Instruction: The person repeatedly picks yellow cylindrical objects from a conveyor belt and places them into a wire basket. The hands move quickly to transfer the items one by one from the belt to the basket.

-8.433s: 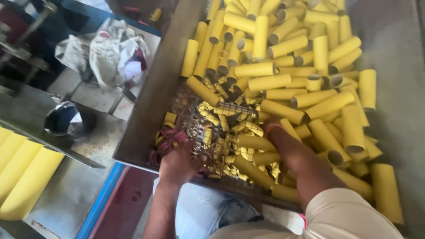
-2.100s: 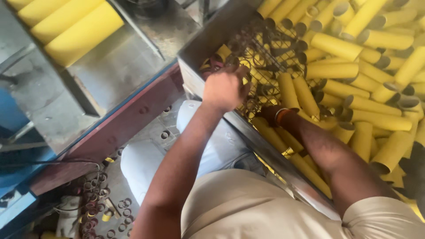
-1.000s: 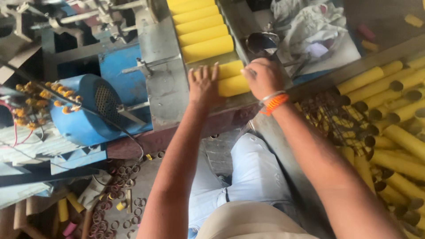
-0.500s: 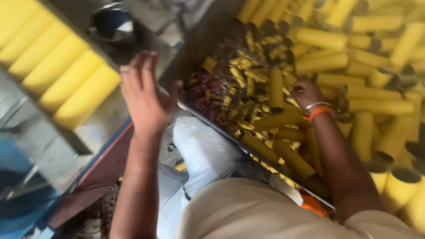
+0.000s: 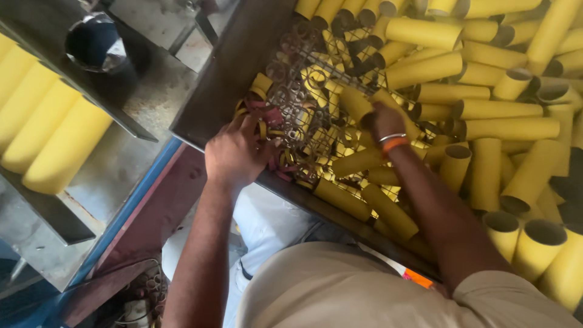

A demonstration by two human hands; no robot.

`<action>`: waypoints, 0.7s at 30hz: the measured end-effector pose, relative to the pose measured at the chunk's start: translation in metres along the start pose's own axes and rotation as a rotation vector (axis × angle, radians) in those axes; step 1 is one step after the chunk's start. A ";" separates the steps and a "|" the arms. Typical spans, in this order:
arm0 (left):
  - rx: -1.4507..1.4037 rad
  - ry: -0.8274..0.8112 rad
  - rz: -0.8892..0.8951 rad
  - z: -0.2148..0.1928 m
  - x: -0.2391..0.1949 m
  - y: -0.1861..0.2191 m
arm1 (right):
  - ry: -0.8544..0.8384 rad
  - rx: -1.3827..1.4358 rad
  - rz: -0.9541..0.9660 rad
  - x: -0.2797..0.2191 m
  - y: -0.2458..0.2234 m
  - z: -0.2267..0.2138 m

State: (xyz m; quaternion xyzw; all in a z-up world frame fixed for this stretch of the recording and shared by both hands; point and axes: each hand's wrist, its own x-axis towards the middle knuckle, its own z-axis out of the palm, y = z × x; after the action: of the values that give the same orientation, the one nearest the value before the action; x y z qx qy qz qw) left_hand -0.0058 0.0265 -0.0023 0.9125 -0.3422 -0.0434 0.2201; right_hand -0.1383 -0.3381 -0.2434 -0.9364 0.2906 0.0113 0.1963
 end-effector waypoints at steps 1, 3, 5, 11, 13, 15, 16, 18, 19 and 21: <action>-0.007 -0.008 0.000 0.000 0.000 0.001 | 0.124 0.100 0.013 -0.003 0.020 -0.004; -0.016 0.005 0.021 0.000 0.001 0.003 | 0.016 0.174 0.133 -0.009 0.060 -0.014; -0.044 0.037 0.050 0.000 0.001 0.003 | -0.177 -0.130 -0.023 -0.019 0.092 -0.019; -0.074 0.062 0.058 0.011 -0.007 -0.007 | -0.308 -0.037 0.175 -0.102 0.109 0.030; -0.060 0.019 0.016 0.018 -0.006 -0.010 | -0.244 0.085 0.179 -0.117 0.102 0.026; 0.127 -0.249 -0.098 0.024 0.001 -0.011 | -0.193 0.153 0.134 -0.111 0.083 0.000; 0.042 -0.149 -0.042 0.025 0.000 -0.013 | -0.159 0.139 0.083 -0.103 0.067 -0.019; -0.093 0.071 0.073 0.025 -0.008 -0.016 | -0.094 0.131 -0.026 -0.091 0.024 -0.068; -0.138 0.192 0.148 0.023 -0.009 -0.016 | -0.021 0.162 -0.077 -0.083 -0.003 -0.097; -0.455 0.110 0.054 0.012 -0.018 -0.017 | 0.152 0.247 -0.172 -0.075 -0.066 -0.151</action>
State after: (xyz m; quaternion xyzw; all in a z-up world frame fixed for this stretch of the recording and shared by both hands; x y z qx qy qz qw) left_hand -0.0118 0.0446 -0.0217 0.8308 -0.3356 -0.0638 0.4394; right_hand -0.1783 -0.3051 -0.0699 -0.9248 0.2224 -0.1120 0.2875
